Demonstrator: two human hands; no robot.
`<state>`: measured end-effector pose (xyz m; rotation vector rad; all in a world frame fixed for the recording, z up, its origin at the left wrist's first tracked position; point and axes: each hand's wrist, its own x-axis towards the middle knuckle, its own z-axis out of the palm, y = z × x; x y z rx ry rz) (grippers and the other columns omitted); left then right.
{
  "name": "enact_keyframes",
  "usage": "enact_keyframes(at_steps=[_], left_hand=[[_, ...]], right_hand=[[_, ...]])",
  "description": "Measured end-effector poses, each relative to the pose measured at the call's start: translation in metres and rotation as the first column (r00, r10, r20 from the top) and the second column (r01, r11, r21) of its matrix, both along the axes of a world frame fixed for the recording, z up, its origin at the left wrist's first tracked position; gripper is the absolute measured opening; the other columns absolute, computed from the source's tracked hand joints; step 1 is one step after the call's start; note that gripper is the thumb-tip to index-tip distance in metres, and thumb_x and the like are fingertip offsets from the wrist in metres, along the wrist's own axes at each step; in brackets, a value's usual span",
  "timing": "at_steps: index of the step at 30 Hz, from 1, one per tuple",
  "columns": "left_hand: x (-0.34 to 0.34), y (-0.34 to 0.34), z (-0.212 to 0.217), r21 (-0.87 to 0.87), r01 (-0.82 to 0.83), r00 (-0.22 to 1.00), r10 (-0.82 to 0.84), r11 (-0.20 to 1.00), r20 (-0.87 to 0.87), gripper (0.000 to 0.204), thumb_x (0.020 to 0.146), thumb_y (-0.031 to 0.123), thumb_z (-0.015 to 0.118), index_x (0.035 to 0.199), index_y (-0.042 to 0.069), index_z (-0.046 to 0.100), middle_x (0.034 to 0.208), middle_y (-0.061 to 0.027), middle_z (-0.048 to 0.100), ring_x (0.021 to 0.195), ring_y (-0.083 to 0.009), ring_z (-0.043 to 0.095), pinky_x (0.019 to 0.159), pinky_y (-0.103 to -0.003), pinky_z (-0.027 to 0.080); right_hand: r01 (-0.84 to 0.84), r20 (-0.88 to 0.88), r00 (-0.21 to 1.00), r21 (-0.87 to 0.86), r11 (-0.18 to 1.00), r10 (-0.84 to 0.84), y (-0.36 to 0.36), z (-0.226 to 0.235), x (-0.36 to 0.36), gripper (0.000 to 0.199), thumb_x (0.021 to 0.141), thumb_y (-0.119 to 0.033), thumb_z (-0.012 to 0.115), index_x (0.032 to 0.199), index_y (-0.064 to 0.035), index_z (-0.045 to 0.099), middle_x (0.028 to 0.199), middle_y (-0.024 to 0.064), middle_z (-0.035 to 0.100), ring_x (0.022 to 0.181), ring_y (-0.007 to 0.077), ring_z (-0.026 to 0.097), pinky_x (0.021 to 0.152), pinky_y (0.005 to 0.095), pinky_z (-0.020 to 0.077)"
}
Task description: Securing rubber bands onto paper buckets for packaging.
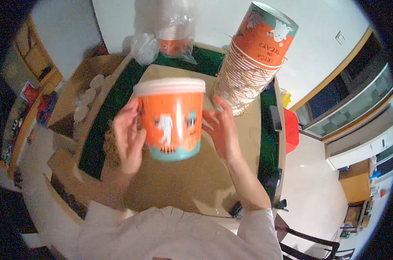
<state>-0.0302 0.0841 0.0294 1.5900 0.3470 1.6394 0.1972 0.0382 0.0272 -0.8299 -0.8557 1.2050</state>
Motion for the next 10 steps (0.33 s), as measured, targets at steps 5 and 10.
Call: enact_keyframes(at_steps=[5,10], left_hand=[[-0.015,-0.089,-0.042,-0.287,0.055,0.962,0.026,0.956,0.271,0.063,0.083,-0.001,0.052,0.139,0.0,0.022,0.136,-0.0162,0.036,0.089,-0.0143,0.052,0.091,-0.032,0.039],[-0.037,-0.13,-0.069,-0.503,-0.076,0.996,0.039,0.861,-0.084,0.071,0.084,0.004,0.059,0.142,0.005,0.017,0.14,-0.0132,0.033,0.091,-0.0116,0.049,0.091,-0.027,0.039]], right_hand=[[0.042,0.467,0.875,0.185,0.982,-0.125,-0.11,-0.045,-0.027,0.052,0.093,-0.005,0.039,0.142,-0.0029,0.02,0.118,0.012,0.048,0.111,0.0231,0.049,0.105,0.0428,0.0323],[-0.015,0.625,0.778,0.11,0.994,-0.058,-0.175,-0.078,-0.026,0.051,0.094,-0.004,0.038,0.142,-0.0054,0.021,0.136,0.0163,0.038,0.124,0.0285,0.042,0.105,0.0426,0.0323]])
